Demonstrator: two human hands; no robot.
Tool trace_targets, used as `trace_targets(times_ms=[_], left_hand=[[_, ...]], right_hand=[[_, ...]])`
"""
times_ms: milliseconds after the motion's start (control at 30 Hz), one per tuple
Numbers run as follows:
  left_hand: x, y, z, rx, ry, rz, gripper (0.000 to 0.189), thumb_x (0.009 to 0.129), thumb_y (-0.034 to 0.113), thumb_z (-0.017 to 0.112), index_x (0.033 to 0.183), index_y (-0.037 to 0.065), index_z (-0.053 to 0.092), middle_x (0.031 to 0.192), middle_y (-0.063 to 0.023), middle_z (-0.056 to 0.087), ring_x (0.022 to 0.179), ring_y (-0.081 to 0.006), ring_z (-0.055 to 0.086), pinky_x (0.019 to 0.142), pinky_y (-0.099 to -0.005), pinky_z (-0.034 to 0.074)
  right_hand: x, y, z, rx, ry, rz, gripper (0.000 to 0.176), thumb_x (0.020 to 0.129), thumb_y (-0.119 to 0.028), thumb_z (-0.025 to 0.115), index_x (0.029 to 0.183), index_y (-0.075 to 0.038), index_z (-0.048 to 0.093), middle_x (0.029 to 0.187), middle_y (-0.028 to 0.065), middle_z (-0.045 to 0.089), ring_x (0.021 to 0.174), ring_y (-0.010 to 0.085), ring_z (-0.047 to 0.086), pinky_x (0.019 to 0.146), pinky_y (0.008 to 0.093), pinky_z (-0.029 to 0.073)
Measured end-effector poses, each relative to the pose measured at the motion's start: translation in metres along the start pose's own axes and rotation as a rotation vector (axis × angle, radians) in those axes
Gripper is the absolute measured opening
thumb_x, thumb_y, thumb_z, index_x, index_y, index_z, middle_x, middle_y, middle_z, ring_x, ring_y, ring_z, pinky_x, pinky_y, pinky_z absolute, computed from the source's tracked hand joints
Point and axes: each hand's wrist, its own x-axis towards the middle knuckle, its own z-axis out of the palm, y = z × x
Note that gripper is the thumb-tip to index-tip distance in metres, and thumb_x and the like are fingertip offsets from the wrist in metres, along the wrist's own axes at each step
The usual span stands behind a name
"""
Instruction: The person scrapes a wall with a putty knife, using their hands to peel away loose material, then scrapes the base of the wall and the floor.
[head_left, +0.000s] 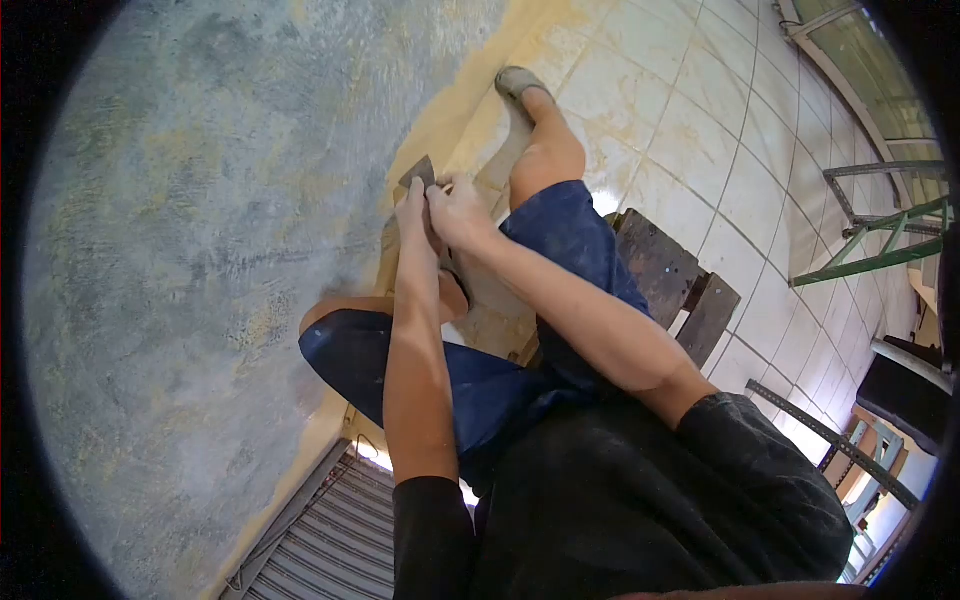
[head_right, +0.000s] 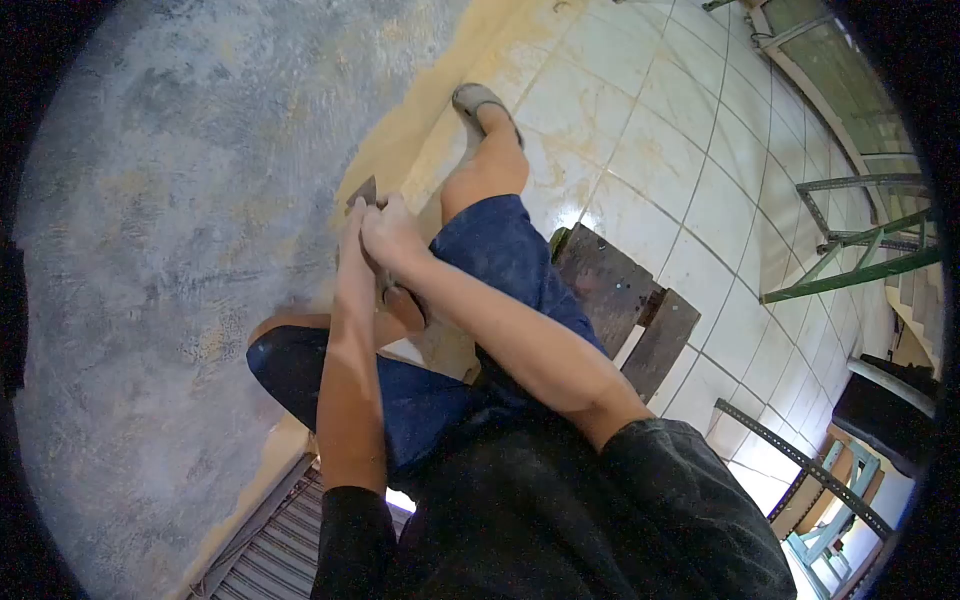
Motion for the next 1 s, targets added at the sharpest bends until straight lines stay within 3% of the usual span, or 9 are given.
trace_targets(times_ms=[167,233,300,367,533,600,767,867,1000], left_hand=[[0.041,-0.015,0.002,0.124,0.128,0.119,0.025,0.093,0.026,0.055,0.079,0.006,0.054,0.066,-0.0017,0.05,0.055,-0.0135,0.048,0.049,-0.032,0.037],[0.05,-0.017,0.003,0.167,0.101,0.129,0.025,0.094,0.036,0.056,0.081,0.014,0.054,0.062,0.0002,0.05,0.045,-0.014,0.044,0.037,-0.0308,0.031],[0.049,-0.014,0.008,0.147,0.149,0.096,0.024,0.094,0.033,0.054,0.08,0.013,0.055,0.063,-0.0005,0.05,0.046,-0.0147,0.045,0.037,-0.0335,0.031],[0.036,-0.009,0.016,0.188,0.156,0.126,0.023,0.092,0.024,0.053,0.079,0.004,0.053,0.068,-0.002,0.049,0.057,-0.0128,0.048,0.049,-0.0319,0.036],[0.038,-0.007,0.02,0.094,0.155,0.099,0.02,0.091,0.021,0.051,0.079,0.004,0.053,0.064,-0.0016,0.048,0.055,-0.0135,0.048,0.048,-0.0321,0.037],[0.044,-0.012,0.016,0.074,0.124,0.11,0.019,0.091,0.02,0.05,0.08,0.004,0.053,0.063,-0.0015,0.048,0.054,-0.0139,0.048,0.049,-0.0324,0.038],[0.027,-0.001,0.023,0.019,0.104,0.151,0.023,0.092,0.019,0.049,0.088,-0.001,0.059,0.08,-0.0121,0.068,0.068,-0.0197,0.064,0.059,-0.0322,0.05],[0.046,-0.016,0.018,-0.047,0.065,0.201,0.026,0.094,0.019,0.049,0.093,-0.004,0.061,0.089,-0.017,0.071,0.075,-0.0216,0.068,0.064,-0.0321,0.053],[0.03,-0.006,0.024,-0.051,0.113,0.227,0.028,0.095,0.02,0.049,0.096,-0.005,0.061,0.089,-0.0163,0.071,0.07,-0.0199,0.065,0.06,-0.0318,0.051]], right_hand=[[0.009,-0.046,-0.039,0.001,-0.326,0.203,0.032,0.092,-0.028,0.055,0.108,-0.001,0.064,0.073,0.0042,0.058,0.056,0.0118,0.052,0.045,0.0276,0.04],[0.017,-0.031,-0.033,0.035,-0.316,0.194,0.03,0.092,-0.027,0.055,0.104,-0.002,0.066,0.072,0.0027,0.057,0.052,0.0087,0.048,0.039,0.0255,0.033],[0.029,-0.02,-0.032,0.006,-0.333,0.095,0.027,0.094,-0.026,0.054,0.099,-0.003,0.067,0.07,0.0014,0.056,0.051,0.0074,0.046,0.039,0.0246,0.032],[0.035,-0.016,-0.03,-0.005,-0.35,0.093,0.026,0.094,-0.025,0.053,0.097,-0.003,0.067,0.069,0.0009,0.055,0.052,0.007,0.046,0.039,0.0245,0.031],[0.031,-0.021,-0.031,0.003,-0.338,0.066,0.025,0.095,-0.021,0.052,0.093,0.0,0.067,0.066,0.0003,0.054,0.051,0.0065,0.045,0.038,0.0245,0.031],[0.03,-0.02,-0.029,-0.093,-0.276,0.007,0.032,0.088,-0.022,0.051,0.085,0.005,0.067,0.078,0.0241,0.067,0.076,0.0334,0.067,0.072,0.0417,0.049],[0.034,-0.02,-0.025,-0.051,-0.257,0.036,0.034,0.088,-0.023,0.051,0.079,0.007,0.065,0.072,0.0272,0.063,0.071,0.0364,0.066,0.069,0.0442,0.049],[0.034,-0.023,-0.029,-0.07,-0.263,0.018,0.034,0.088,-0.022,0.051,0.077,0.007,0.065,0.07,0.0277,0.062,0.069,0.036,0.065,0.068,0.0447,0.049],[0.03,-0.022,-0.029,-0.097,-0.287,0.021,0.032,0.088,-0.021,0.051,0.083,0.006,0.065,0.075,0.0278,0.063,0.071,0.0341,0.065,0.07,0.0436,0.049]])
